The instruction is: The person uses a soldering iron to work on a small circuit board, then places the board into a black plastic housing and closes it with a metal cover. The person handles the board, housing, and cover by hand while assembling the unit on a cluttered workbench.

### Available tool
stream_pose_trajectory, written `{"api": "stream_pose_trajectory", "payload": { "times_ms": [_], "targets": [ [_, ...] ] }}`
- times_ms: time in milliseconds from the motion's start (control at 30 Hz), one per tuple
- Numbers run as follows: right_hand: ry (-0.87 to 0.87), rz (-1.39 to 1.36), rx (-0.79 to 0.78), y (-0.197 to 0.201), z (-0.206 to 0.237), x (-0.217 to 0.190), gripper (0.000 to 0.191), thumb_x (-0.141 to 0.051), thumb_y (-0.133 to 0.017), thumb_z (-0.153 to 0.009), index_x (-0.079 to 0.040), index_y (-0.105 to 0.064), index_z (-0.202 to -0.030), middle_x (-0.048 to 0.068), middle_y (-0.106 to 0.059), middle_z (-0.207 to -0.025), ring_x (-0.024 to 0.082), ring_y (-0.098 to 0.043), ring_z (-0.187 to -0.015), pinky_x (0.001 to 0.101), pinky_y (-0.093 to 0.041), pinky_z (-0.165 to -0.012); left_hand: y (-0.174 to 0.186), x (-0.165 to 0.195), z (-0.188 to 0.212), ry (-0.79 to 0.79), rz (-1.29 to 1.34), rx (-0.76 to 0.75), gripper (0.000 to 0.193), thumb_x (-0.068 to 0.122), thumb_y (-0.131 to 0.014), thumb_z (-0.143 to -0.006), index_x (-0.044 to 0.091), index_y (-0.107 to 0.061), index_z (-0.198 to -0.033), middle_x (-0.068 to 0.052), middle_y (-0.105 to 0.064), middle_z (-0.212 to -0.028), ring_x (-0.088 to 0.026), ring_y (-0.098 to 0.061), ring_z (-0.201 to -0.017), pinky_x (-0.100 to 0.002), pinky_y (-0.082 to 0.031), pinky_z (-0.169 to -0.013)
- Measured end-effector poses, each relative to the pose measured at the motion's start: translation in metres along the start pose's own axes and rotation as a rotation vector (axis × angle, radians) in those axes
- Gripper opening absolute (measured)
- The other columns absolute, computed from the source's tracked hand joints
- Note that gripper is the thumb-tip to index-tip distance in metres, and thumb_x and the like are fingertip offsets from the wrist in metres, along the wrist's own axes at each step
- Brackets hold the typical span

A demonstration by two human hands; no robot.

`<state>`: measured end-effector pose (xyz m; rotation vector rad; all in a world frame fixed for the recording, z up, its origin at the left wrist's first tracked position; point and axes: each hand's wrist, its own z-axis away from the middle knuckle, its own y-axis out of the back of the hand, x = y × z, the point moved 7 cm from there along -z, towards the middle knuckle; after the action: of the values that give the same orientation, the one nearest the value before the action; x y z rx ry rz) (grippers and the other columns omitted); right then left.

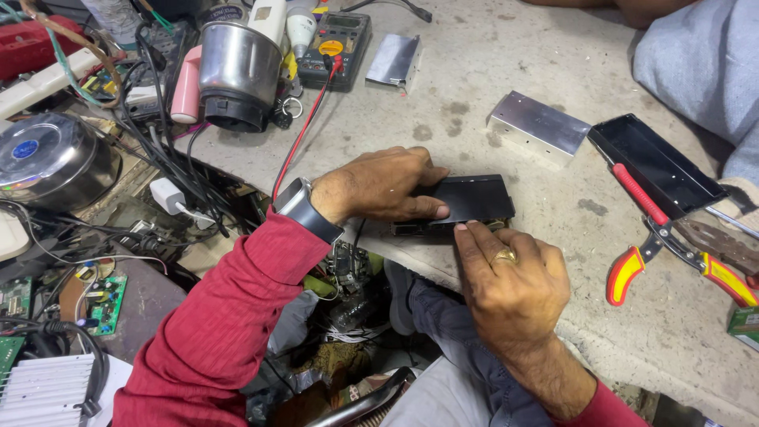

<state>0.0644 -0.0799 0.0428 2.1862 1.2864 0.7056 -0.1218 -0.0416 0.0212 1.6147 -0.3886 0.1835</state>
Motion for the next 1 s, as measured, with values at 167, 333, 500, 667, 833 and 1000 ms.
{"api": "stream_pose_trajectory", "payload": {
  "times_ms": [167,333,500,667,833,1000],
  "targets": [
    [-0.009,0.033,0.024,0.002,0.005,-0.003,0.025,-0.014,-0.074,-0.089,-0.006,-0.078,-0.112,0.003,-0.077,-0.112,0.024,-0.068,-0.094,0.0378,-0.049,-0.078,0.005,0.01,-0.001,-0.04,0.044,0.047,0.067,0.042,-0.076,-0.082,0.008,-0.062,-0.137,-0.02,-0.068,-0.104,-0.035,-0.066,-0.102,-0.044,-0.053,-0.09],
    [-0.049,0.043,-0.023,0.001,0.014,-0.004,0.031,-0.015,-0.072,-0.09,-0.005,-0.074,-0.119,0.005,-0.073,-0.123,0.027,-0.063,-0.104,0.0447,-0.048,-0.088,0.007,0.027,-0.003,-0.151,0.093,0.031,0.056,0.029,-0.072,-0.084,0.019,-0.064,-0.138,-0.016,-0.069,-0.108,-0.036,-0.066,-0.102,-0.045,-0.052,-0.09],
    [-0.064,0.0,-0.097,-0.007,0.026,-0.003,0.037,-0.017,-0.069,-0.088,-0.005,-0.07,-0.123,0.009,-0.067,-0.132,0.031,-0.058,-0.125,0.058,-0.04,-0.105,-0.003,0.039,-0.002,-0.126,-0.098,0.003,0.049,0.025,-0.069,-0.086,0.034,-0.067,-0.134,-0.007,-0.063,-0.137,-0.035,-0.067,-0.106,-0.052,-0.052,-0.091],
    [0.01,-0.071,-0.08,-0.002,0.039,-0.014,0.034,-0.019,-0.07,-0.091,-0.007,-0.068,-0.122,0.008,-0.065,-0.134,0.03,-0.055,-0.13,0.0605,-0.038,-0.107,-0.009,0.05,0.005,-0.13,-0.371,0.029,0.053,0.028,-0.073,-0.081,0.04,-0.069,-0.133,-0.004,-0.053,-0.148,-0.031,-0.064,-0.109,-0.057,-0.047,-0.089],
    [-0.088,-0.151,-0.087,0.013,0.04,-0.001,0.04,-0.02,-0.071,-0.09,-0.002,-0.066,-0.126,0.015,-0.064,-0.135,0.032,-0.055,-0.129,0.0565,-0.04,-0.107,-0.001,0.05,0.005,-0.148,-0.157,-0.045,0.046,0.016,-0.064,-0.092,0.034,-0.067,-0.134,-0.008,-0.052,-0.152,-0.032,-0.067,-0.102,-0.039,-0.055,-0.092],
    [-0.377,-0.215,-0.1,0.021,0.026,0.062,0.037,-0.018,-0.075,-0.089,-0.004,-0.07,-0.123,0.009,-0.072,-0.12,0.026,-0.065,-0.109,0.0396,-0.051,-0.094,0.009,0.067,0.006,-0.224,-0.245,0.05,0.045,0.016,-0.067,-0.089,0.032,-0.068,-0.131,-0.012,-0.052,-0.148,-0.036,-0.063,-0.107,-0.043,-0.054,-0.088]
  ]
}}
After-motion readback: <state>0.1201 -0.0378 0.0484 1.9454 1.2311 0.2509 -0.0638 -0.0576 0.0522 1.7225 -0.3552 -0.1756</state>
